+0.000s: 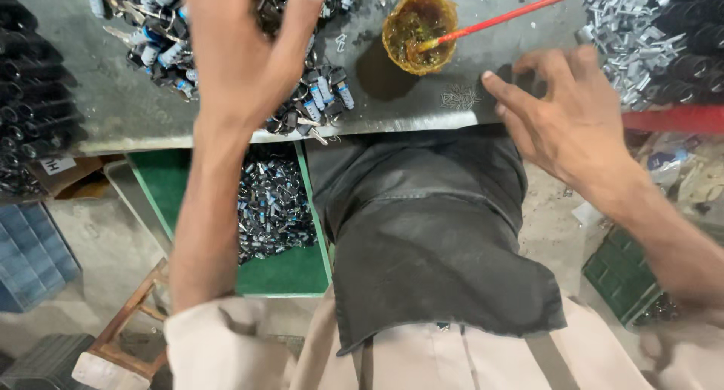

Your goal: The person picks small metal lock components one at a time from a pile on the bench, holds each in one hand, and uses a red-handled brush to apply a yellow liquid from a bowl onto the part. The treated part is then dropped into a green bin below the bench, and the cycle repeats.

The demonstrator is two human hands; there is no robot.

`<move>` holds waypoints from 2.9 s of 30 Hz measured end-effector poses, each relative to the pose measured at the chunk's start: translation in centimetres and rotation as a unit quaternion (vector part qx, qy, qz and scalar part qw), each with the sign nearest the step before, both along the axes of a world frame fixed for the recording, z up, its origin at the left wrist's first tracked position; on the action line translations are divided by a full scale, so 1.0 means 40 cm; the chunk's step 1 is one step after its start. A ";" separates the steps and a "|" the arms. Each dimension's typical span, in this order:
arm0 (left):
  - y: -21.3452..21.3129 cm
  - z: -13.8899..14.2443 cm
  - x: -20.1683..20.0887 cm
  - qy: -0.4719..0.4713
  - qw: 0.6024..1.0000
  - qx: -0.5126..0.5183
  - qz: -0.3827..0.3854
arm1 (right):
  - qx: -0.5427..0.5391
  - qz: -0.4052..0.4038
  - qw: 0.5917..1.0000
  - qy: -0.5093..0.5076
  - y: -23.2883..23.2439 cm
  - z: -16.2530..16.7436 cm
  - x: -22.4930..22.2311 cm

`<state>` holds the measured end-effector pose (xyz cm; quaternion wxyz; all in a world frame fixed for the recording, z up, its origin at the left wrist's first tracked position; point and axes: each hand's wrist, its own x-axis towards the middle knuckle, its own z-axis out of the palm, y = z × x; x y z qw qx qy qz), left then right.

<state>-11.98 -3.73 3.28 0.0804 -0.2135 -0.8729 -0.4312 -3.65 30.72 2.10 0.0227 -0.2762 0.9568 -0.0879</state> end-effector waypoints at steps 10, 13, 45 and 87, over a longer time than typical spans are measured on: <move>0.187 -0.030 0.316 -0.433 0.838 0.333 -0.011 | -0.266 -0.191 0.921 -0.212 0.028 -0.050 0.098; 0.242 -0.106 0.329 -0.427 0.826 0.368 -0.009 | -0.395 -0.231 0.854 -0.249 -0.010 -0.069 0.134; 0.229 -0.152 0.357 -0.535 0.588 0.604 0.060 | -0.520 -0.222 0.796 -0.216 -0.195 -0.077 0.107; 0.215 -0.160 0.268 -0.482 0.485 0.726 0.073 | -0.589 -0.318 0.740 -0.060 -0.071 -0.023 0.050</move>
